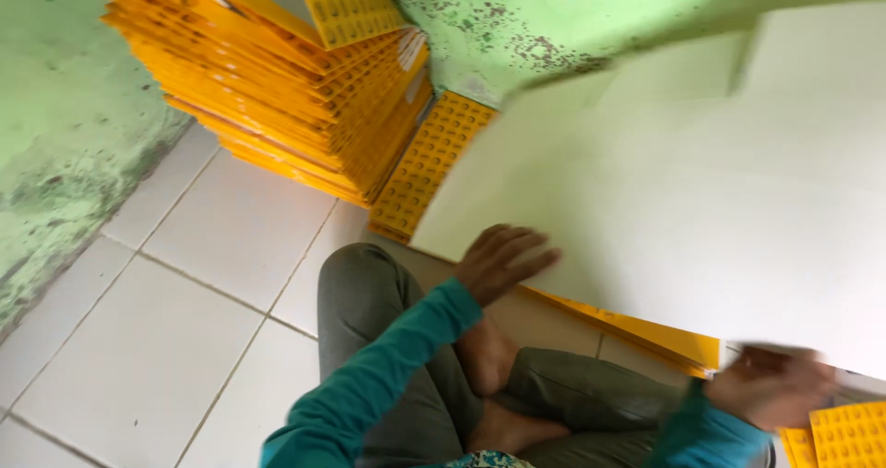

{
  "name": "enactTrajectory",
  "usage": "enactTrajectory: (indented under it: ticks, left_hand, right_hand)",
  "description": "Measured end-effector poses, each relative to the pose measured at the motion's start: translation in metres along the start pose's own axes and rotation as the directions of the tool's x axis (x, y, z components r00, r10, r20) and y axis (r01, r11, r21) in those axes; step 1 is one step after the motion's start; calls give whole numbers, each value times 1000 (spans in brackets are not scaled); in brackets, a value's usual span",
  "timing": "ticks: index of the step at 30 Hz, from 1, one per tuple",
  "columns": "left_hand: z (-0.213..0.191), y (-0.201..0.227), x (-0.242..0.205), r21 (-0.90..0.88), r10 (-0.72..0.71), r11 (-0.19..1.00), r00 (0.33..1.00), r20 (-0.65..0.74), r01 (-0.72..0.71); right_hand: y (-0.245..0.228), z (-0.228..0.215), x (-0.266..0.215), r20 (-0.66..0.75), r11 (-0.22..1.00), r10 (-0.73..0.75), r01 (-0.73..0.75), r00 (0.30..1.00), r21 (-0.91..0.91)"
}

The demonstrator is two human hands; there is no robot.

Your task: Folding yellow cardboard folders and stacking them on a pile

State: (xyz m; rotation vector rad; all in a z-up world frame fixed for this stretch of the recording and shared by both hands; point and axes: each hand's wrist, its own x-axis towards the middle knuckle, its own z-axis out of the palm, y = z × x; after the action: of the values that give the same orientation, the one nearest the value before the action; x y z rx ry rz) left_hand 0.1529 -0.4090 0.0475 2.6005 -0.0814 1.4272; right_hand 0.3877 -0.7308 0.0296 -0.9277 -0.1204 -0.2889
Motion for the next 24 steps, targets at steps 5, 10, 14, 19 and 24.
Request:
enactTrajectory:
  ticks: [5, 10, 14, 19, 24]
  left_hand:
    - [30, -52, -79, 111, 109, 984, 968, 227, -137]
    - [101, -111, -186, 230, -97, 973, 885, 455, -11]
    - [105, -135, -196, 322, -312, 942, 600, 737, 95]
    - [126, -194, -213, 322, -375, 927, 421, 826, 194]
    - [126, -221, -220, 227, -380, 888, 360, 852, 401]
  right_hand:
    - [124, -69, -17, -462, 813, 329, -496, 824, -305]
    - [236, -154, -14, -604, 797, 433, -597, 669, -89]
    - [245, -150, -19, -548, 781, 483, -619, 683, -84]
    - [192, -86, -56, -436, 783, 507, -609, 744, -129]
    - [175, -71, -70, -410, 836, 427, -525, 806, -160]
